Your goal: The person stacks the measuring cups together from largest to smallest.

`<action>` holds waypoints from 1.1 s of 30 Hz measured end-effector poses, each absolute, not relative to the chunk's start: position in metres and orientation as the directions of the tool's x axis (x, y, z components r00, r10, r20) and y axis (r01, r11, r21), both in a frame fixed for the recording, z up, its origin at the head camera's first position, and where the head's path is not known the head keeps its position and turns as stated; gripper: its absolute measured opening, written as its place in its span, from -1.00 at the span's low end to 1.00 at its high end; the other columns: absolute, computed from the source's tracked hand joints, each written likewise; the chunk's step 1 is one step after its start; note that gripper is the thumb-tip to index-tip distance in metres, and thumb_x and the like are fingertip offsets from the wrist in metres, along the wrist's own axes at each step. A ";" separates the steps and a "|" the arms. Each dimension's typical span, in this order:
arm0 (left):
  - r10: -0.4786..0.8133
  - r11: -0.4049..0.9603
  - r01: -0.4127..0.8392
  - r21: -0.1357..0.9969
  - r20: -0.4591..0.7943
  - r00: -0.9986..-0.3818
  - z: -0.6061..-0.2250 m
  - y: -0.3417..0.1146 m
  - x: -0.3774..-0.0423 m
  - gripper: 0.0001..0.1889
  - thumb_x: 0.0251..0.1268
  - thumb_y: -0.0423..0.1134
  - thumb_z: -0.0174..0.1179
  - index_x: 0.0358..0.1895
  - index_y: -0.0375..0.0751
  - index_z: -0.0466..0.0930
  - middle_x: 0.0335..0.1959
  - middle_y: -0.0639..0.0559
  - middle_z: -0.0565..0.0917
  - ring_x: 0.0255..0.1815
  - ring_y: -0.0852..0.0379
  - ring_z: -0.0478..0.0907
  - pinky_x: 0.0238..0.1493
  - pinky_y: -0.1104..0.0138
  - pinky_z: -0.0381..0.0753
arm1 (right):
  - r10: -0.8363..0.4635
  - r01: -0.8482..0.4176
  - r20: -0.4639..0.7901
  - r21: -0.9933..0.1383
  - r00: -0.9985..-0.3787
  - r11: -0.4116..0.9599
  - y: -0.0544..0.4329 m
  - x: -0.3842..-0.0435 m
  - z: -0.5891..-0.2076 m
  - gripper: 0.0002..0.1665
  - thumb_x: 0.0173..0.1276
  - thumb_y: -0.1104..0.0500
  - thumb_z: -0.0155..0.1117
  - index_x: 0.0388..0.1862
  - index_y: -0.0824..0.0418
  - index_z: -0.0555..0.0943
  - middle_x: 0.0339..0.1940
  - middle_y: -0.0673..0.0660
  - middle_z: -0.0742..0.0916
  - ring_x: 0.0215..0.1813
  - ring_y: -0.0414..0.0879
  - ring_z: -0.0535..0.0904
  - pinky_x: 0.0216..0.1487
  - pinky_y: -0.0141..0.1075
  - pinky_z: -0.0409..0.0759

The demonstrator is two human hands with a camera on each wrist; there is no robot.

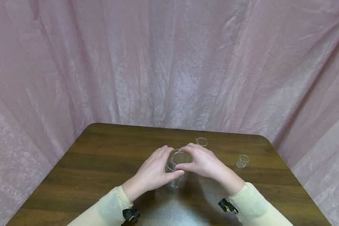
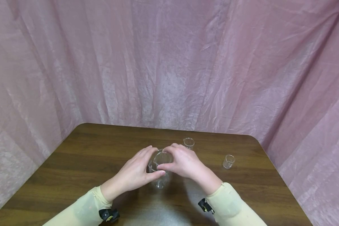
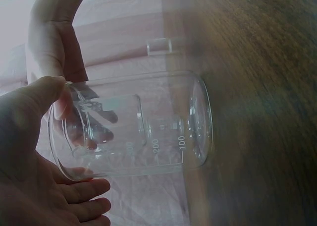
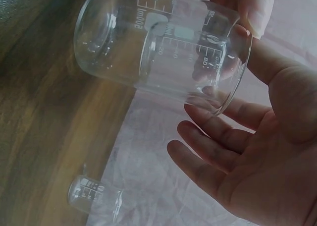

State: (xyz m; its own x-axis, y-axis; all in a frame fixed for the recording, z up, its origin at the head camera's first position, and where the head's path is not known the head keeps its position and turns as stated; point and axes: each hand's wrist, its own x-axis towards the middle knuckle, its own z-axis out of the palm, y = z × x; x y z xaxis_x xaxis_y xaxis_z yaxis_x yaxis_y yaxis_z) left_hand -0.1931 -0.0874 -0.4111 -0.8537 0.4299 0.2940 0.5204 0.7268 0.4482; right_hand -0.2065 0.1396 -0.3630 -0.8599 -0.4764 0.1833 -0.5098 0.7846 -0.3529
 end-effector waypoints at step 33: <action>0.433 0.723 0.521 0.453 0.291 -0.853 -0.411 -0.087 -0.193 -0.05 0.39 0.42 0.38 0.58 -0.22 0.43 0.59 -0.22 0.49 0.69 -0.26 0.30 0.61 -0.21 0.37 | -0.521 -0.517 0.073 -0.299 -0.850 0.802 0.130 -0.217 -0.351 -0.34 0.12 -0.21 0.77 0.13 0.07 0.86 -0.07 -0.06 0.71 -0.08 -0.12 0.62 -0.08 -0.14 0.63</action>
State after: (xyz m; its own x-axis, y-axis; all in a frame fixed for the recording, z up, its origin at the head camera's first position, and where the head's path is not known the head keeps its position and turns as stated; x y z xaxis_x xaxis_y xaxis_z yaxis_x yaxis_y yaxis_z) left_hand -0.1934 -0.0872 -0.4110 -0.8532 0.4328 0.2911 0.5214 0.7234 0.4526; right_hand -0.2169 0.1304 -0.3515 -0.8503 -0.5212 0.0735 -0.5173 0.8017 -0.2995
